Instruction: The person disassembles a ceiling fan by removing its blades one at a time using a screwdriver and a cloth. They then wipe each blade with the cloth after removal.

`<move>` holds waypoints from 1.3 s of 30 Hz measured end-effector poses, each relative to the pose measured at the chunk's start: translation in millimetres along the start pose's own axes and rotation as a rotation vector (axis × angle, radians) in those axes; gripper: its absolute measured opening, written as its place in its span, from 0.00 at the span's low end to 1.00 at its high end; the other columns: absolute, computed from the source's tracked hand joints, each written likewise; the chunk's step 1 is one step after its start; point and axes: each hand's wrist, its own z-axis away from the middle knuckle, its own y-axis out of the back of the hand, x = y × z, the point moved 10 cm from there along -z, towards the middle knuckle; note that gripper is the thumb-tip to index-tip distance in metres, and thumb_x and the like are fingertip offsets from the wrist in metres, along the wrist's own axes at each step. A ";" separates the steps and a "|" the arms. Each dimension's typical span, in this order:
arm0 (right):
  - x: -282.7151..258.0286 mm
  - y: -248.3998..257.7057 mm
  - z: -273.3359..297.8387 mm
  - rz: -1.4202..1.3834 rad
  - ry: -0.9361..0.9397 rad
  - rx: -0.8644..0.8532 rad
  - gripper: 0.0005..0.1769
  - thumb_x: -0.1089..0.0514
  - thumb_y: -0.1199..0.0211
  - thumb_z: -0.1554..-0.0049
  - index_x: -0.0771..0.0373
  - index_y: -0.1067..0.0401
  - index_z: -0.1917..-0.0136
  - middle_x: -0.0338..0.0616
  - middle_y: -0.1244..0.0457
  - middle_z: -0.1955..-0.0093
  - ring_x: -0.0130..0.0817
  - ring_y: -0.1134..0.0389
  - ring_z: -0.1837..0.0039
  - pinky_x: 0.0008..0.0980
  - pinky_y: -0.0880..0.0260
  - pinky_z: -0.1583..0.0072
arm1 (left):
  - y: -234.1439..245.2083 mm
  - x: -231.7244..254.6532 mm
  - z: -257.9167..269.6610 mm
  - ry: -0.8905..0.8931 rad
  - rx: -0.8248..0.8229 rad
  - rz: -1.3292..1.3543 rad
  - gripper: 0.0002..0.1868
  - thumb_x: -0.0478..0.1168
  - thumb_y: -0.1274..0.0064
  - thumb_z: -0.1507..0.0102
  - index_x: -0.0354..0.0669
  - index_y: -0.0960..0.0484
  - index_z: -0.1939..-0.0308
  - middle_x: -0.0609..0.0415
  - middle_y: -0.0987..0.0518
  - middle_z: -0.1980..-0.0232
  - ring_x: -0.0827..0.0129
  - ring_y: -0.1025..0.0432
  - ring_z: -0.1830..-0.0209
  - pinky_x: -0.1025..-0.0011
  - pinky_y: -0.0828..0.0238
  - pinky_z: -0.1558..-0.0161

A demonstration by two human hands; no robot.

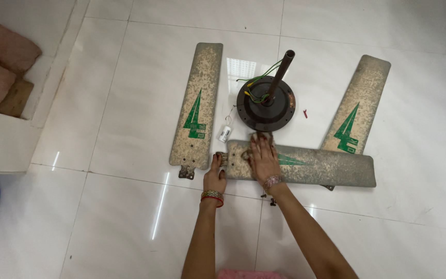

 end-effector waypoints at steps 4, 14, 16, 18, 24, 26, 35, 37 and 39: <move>-41.7 -19.8 4.2 0.056 0.148 -0.119 0.38 0.48 0.47 0.37 0.60 0.55 0.20 0.58 0.61 0.17 0.46 0.62 0.17 0.48 0.65 0.21 | 1.9 0.1 -3.9 -0.108 0.025 0.081 0.40 0.30 0.58 0.39 0.46 0.48 0.22 0.50 0.27 0.30 0.47 0.25 0.43 0.59 0.29 0.41; -11.9 -6.6 -15.2 -0.003 -0.002 -0.096 0.35 0.47 0.57 0.34 0.58 0.56 0.18 0.55 0.61 0.17 0.44 0.64 0.18 0.49 0.68 0.22 | 2.7 -0.3 3.6 0.012 -0.030 0.113 0.39 0.31 0.62 0.40 0.50 0.46 0.23 0.52 0.28 0.29 0.48 0.21 0.52 0.59 0.27 0.45; -26.6 -13.3 -8.7 0.043 -0.009 -0.112 0.38 0.46 0.55 0.37 0.60 0.57 0.19 0.56 0.61 0.16 0.45 0.65 0.18 0.51 0.68 0.24 | 11.7 13.9 6.1 -0.087 0.041 0.095 0.37 0.33 0.59 0.39 0.50 0.43 0.23 0.46 0.24 0.33 0.46 0.22 0.49 0.58 0.28 0.44; -69.8 -33.4 14.8 0.095 0.223 -0.224 0.31 0.48 0.57 0.32 0.56 0.52 0.19 0.52 0.59 0.16 0.42 0.63 0.15 0.51 0.66 0.19 | 5.1 8.1 5.2 0.006 -0.014 0.010 0.34 0.41 0.59 0.32 0.53 0.44 0.20 0.39 0.21 0.41 0.45 0.23 0.48 0.57 0.28 0.43; -39.1 -25.5 30.2 0.039 0.245 -0.196 0.36 0.44 0.52 0.37 0.57 0.51 0.21 0.52 0.59 0.17 0.42 0.62 0.17 0.52 0.65 0.22 | 0.6 8.3 5.7 -0.048 0.015 0.020 0.33 0.50 0.60 0.31 0.52 0.45 0.21 0.40 0.25 0.35 0.44 0.26 0.41 0.57 0.30 0.39; 7.5 -12.2 24.4 0.059 -0.028 -0.069 0.34 0.46 0.53 0.35 0.58 0.51 0.20 0.53 0.58 0.17 0.42 0.61 0.17 0.51 0.64 0.21 | -3.5 9.9 7.8 -0.073 0.032 0.021 0.34 0.51 0.61 0.32 0.51 0.46 0.22 0.42 0.30 0.29 0.45 0.30 0.36 0.57 0.33 0.36; 35.4 -24.9 65.4 0.093 0.098 -0.096 0.33 0.45 0.51 0.36 0.52 0.50 0.20 0.49 0.58 0.17 0.39 0.61 0.17 0.51 0.65 0.21 | -26.0 36.5 9.5 -0.233 0.102 -0.342 0.35 0.52 0.64 0.28 0.37 0.48 0.22 0.39 0.48 0.19 0.48 0.56 0.18 0.50 0.62 0.23; 81.9 -6.9 69.2 0.092 -0.065 0.026 0.34 0.47 0.51 0.36 0.53 0.51 0.19 0.49 0.58 0.17 0.39 0.60 0.17 0.52 0.65 0.21 | -42.0 54.6 16.6 -0.279 0.137 -0.466 0.35 0.53 0.64 0.29 0.39 0.47 0.22 0.39 0.50 0.19 0.49 0.60 0.18 0.49 0.65 0.23; 127.6 2.1 82.5 0.117 -0.286 0.110 0.35 0.49 0.51 0.36 0.54 0.52 0.18 0.49 0.58 0.16 0.40 0.60 0.16 0.53 0.64 0.21 | -65.5 85.1 24.9 -0.412 0.145 -0.506 0.34 0.53 0.63 0.28 0.40 0.46 0.22 0.40 0.51 0.19 0.50 0.60 0.18 0.50 0.65 0.23</move>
